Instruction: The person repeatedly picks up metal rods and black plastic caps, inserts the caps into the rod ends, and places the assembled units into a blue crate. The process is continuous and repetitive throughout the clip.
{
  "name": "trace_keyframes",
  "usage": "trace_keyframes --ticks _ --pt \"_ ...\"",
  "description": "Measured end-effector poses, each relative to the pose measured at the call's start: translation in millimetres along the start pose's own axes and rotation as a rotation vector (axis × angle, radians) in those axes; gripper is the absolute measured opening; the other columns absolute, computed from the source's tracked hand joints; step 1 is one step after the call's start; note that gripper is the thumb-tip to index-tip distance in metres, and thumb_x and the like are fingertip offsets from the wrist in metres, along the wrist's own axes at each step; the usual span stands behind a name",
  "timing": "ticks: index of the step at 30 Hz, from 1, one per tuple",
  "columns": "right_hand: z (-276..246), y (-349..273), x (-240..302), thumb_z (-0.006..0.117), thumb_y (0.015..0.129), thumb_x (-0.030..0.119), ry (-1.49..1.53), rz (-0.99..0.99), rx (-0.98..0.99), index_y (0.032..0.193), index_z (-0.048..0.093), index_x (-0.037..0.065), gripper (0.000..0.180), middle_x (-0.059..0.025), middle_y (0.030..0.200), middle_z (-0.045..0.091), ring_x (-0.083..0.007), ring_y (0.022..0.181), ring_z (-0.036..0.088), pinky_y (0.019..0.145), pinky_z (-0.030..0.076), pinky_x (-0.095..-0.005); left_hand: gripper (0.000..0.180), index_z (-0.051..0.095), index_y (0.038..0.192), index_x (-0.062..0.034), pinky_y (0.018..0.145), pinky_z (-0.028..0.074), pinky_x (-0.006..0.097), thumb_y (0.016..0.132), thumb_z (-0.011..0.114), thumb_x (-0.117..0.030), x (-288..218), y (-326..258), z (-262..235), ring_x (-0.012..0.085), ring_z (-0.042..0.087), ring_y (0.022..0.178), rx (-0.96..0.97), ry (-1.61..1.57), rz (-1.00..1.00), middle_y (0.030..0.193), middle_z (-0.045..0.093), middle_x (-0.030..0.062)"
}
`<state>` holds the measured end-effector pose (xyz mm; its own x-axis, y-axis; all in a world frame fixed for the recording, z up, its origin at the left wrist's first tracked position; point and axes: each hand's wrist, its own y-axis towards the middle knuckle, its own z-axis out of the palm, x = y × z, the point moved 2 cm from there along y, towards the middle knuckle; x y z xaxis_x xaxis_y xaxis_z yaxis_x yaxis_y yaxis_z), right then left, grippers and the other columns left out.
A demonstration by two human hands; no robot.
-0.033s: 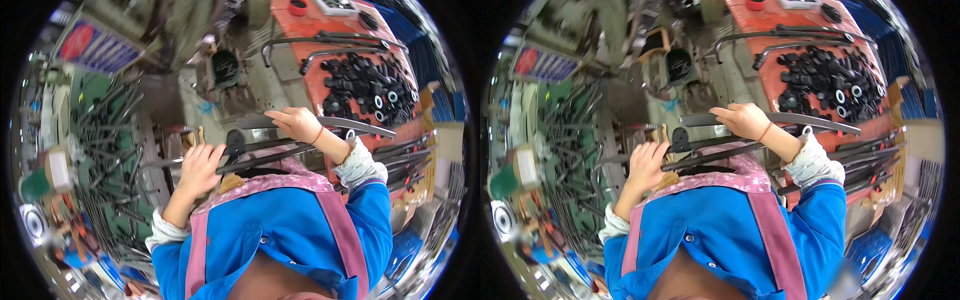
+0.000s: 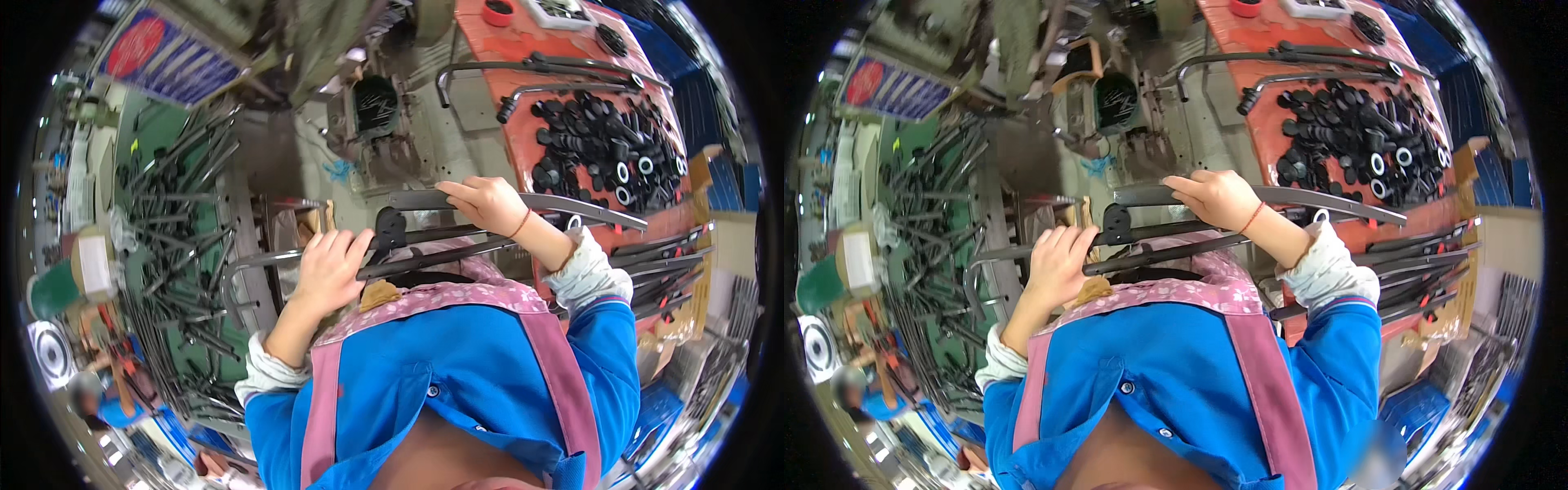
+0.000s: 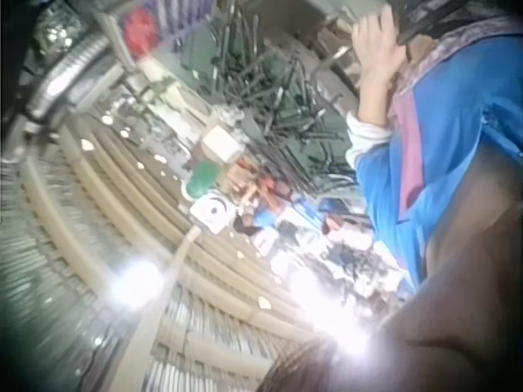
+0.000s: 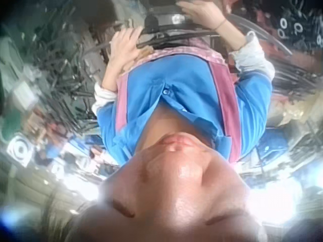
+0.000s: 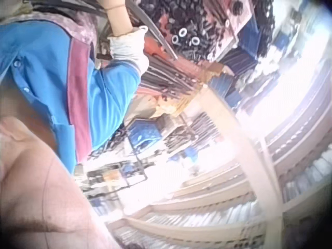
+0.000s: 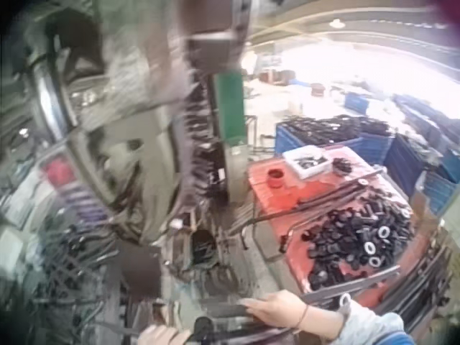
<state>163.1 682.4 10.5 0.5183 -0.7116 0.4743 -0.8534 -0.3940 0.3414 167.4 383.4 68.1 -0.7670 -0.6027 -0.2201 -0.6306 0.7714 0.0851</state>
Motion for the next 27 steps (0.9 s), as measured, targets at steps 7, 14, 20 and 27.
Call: trace_keyframes --ticks 7,14,20,27 --pt "10.3 1.9 9.8 0.067 0.085 0.022 0.019 -0.083 0.102 0.113 0.067 0.014 0.029 -0.0076 0.064 0.053 -0.0288 0.057 0.058 0.051 0.048 -0.0405 0.073 0.054 0.125 -0.0019 0.075 0.043 0.038 0.055 0.073 -0.014 7.9 -8.6 4.7 0.0272 0.056 0.087 0.061 0.021 -0.051 0.092 0.056 0.0096" --pt "17.2 -1.1 7.5 0.066 0.085 0.023 0.005 -0.053 0.161 0.116 0.066 0.015 0.032 -0.0078 0.065 0.055 -0.0289 0.057 0.058 0.051 0.048 -0.0408 0.075 0.046 0.134 -0.0028 0.081 0.048 0.042 0.068 0.075 -0.026 13.7 15.2 -2.4 0.0341 0.061 0.091 0.208 -0.162 -0.089 0.095 0.062 0.0148" --pt "17.8 -0.8 5.0 0.065 0.086 0.024 0.002 -0.034 0.160 0.117 0.066 0.016 0.032 -0.0079 0.064 0.055 -0.0292 0.057 0.059 0.052 0.048 -0.0408 0.051 0.046 0.136 -0.0138 0.074 0.051 0.050 0.097 0.049 -0.046 16.3 41.3 8.9 0.0408 0.065 0.092 0.244 -0.354 -0.266 0.104 0.068 0.0202" --pt "22.8 -6.7 -0.2 0.065 0.088 0.026 -0.003 -0.040 0.129 0.119 0.065 0.016 0.033 -0.0074 0.064 0.055 -0.0289 0.056 0.058 0.052 0.048 -0.0411 0.038 0.053 0.128 -0.0203 0.072 0.051 0.051 0.100 0.043 -0.044 18.4 53.5 24.0 0.0414 0.066 0.084 0.316 -0.358 -0.424 0.088 0.069 0.0187"
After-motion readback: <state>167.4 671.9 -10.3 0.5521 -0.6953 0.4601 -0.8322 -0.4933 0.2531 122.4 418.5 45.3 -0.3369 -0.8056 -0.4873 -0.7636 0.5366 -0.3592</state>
